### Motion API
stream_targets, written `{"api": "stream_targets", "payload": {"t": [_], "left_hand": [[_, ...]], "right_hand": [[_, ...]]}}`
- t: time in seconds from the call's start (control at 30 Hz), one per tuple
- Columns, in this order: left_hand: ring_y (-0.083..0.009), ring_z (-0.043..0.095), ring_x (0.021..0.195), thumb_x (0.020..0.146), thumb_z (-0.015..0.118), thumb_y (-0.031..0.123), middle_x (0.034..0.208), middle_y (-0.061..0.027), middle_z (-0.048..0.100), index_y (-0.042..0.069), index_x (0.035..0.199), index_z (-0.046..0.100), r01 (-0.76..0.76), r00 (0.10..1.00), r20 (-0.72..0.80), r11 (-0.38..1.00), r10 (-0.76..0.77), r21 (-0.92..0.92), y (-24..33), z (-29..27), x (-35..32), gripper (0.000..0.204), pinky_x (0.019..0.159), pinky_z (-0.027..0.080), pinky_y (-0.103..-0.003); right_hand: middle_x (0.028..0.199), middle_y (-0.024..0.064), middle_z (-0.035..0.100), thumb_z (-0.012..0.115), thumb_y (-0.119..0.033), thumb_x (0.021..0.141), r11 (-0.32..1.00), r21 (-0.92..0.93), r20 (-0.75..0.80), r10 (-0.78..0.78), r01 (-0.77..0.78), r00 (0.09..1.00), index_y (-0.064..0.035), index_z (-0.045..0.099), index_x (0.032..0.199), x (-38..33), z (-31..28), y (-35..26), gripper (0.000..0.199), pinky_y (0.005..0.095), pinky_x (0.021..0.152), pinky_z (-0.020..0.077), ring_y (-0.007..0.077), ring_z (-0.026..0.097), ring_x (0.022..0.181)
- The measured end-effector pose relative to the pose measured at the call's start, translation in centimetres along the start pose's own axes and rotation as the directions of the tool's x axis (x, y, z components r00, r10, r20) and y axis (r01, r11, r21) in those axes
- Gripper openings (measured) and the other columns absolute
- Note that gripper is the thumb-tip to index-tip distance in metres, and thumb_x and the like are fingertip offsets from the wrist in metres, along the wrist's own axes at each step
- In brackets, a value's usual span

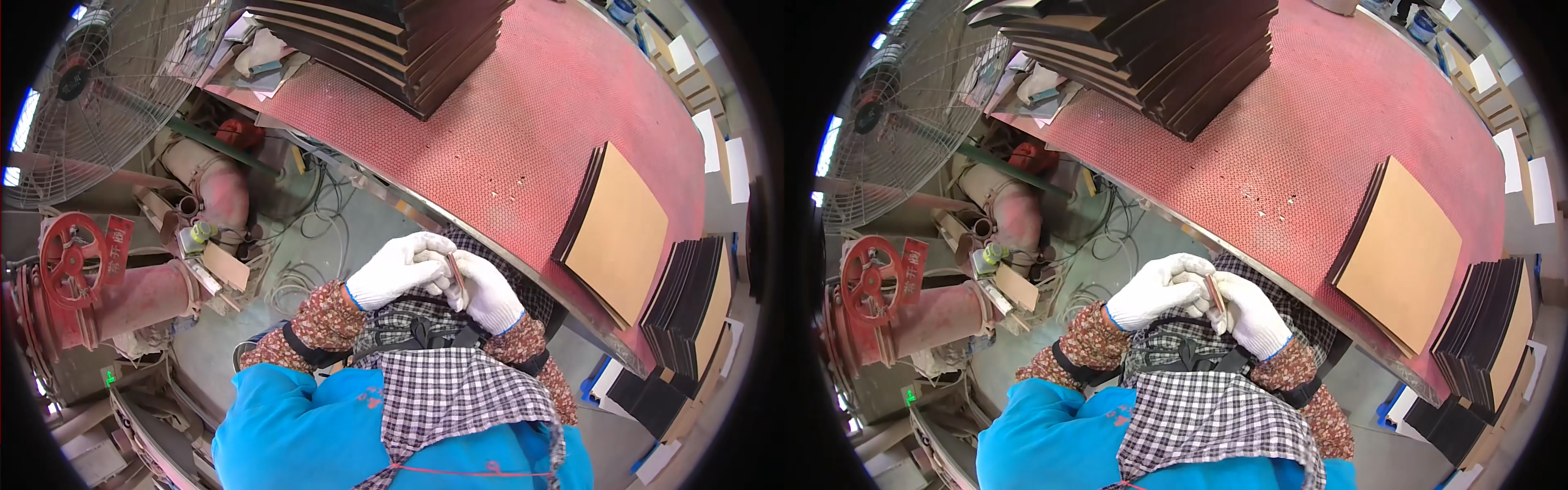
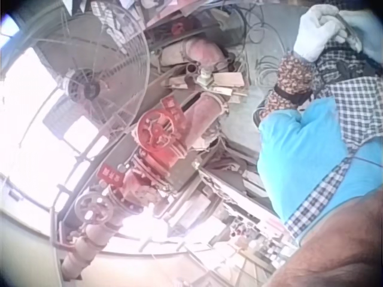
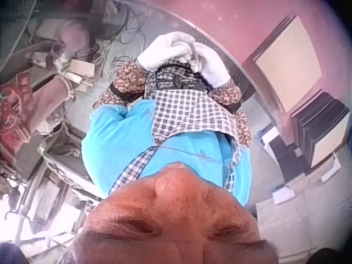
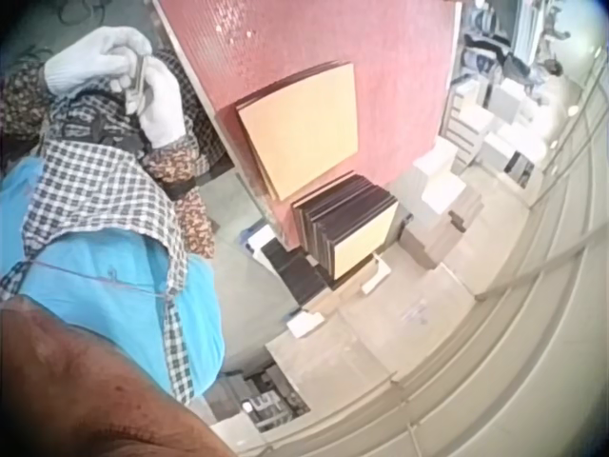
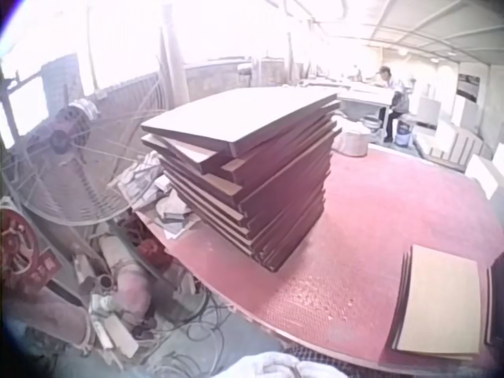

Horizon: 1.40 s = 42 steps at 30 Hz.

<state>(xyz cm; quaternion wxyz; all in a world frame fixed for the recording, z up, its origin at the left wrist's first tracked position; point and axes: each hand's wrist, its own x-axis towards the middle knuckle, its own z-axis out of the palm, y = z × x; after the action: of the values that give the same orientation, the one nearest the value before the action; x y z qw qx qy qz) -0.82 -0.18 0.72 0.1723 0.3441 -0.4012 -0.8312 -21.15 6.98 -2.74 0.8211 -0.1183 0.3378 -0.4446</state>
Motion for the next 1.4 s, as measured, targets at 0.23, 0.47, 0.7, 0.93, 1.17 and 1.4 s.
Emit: {"api": "stream_targets", "payload": {"t": [0.23, 0.47, 0.7, 0.93, 1.17, 1.4], "left_hand": [[-0.0161, 0.069, 0.098, 0.099, 0.063, 0.017, 0.113, -0.0122, 0.069, -0.004, 0.131, 0.056, 0.022, 0.999, -0.027, 0.992, -0.018, 0.125, 1.2, 1.0, 0.0, 0.039, 0.086, 0.059, -0.031], [-0.0157, 0.068, 0.102, 0.098, 0.068, 0.008, 0.11, -0.0098, 0.07, -0.004, 0.122, 0.06, -0.119, 0.993, 0.054, 0.933, 0.107, 0.34, 0.9, 2.7, 1.6, 0.029, 0.091, 0.058, -0.03], [-0.0156, 0.067, 0.104, 0.094, 0.068, 0.002, 0.111, -0.0081, 0.07, -0.003, 0.12, 0.063, -0.223, 0.952, 0.297, 0.827, 0.071, 0.516, 3.2, 6.8, 3.7, 0.026, 0.093, 0.056, -0.032], [-0.0295, 0.059, 0.129, 0.096, 0.067, 0.02, 0.139, -0.0232, 0.06, -0.004, 0.143, 0.051, -0.482, 0.868, 0.173, 0.707, 0.466, 0.518, 4.3, 13.4, 12.9, 0.056, 0.111, 0.046, -0.04], [-0.0367, 0.042, 0.146, 0.097, 0.063, 0.025, 0.16, -0.0251, 0.038, -0.004, 0.159, 0.027, -0.444, 0.855, 0.05, 0.678, 0.516, 0.586, 1.1, 16.9, 21.9, 0.077, 0.121, 0.035, -0.038], [-0.032, 0.04, 0.148, 0.094, 0.06, 0.012, 0.161, -0.0249, 0.036, -0.007, 0.158, 0.025, -0.497, 0.862, 0.094, 0.791, 0.499, 0.357, -0.1, 16.2, 23.3, 0.076, 0.122, 0.033, -0.037]], "right_hand": [[0.092, 0.0079, 0.067, 0.056, -0.022, 0.103, 0.999, -0.037, -0.031, -0.037, 0.036, 0.999, 0.0042, 0.061, 0.12, -0.7, -0.3, -0.2, 0.032, 0.0233, 0.056, 0.0517, 0.0117, 0.06, 0.067], [0.091, 0.0053, 0.066, 0.055, -0.025, 0.104, 0.961, -0.208, -0.092, -0.202, 0.18, 0.975, 0.0029, 0.064, 0.119, -4.5, -0.7, -1.5, 0.033, 0.0221, 0.058, 0.0496, 0.0088, 0.059, 0.067], [0.083, 0.0072, 0.067, 0.053, -0.028, 0.107, 0.598, -0.799, -0.321, -0.517, 0.067, 0.793, -0.0041, 0.065, 0.107, -11.0, 3.0, -3.2, 0.027, 0.0327, 0.066, 0.0541, 0.0219, 0.066, 0.069], [0.097, 0.0173, 0.061, 0.057, -0.008, 0.1, 0.031, -0.948, -0.14, -0.935, -0.318, 0.324, -0.0037, 0.064, 0.12, -19.5, -1.8, -4.6, 0.022, 0.0409, 0.064, 0.0553, 0.033, 0.068, 0.08], [0.108, 0.0217, 0.06, 0.058, -0.01, 0.096, -0.299, -0.592, -0.105, -0.892, -0.748, 0.439, -0.0005, 0.057, 0.128, -21.8, -6.3, -7.4, 0.033, 0.0447, 0.056, 0.0554, 0.036, 0.068, 0.073], [0.075, 0.0147, 0.063, 0.055, -0.02, 0.105, -0.426, -0.456, 0.018, -0.882, -0.781, 0.471, -0.0006, 0.06, 0.113, -20.8, -6.7, -9.1, 0.022, 0.042, 0.05, 0.0532, 0.0314, 0.066, 0.057]]}}
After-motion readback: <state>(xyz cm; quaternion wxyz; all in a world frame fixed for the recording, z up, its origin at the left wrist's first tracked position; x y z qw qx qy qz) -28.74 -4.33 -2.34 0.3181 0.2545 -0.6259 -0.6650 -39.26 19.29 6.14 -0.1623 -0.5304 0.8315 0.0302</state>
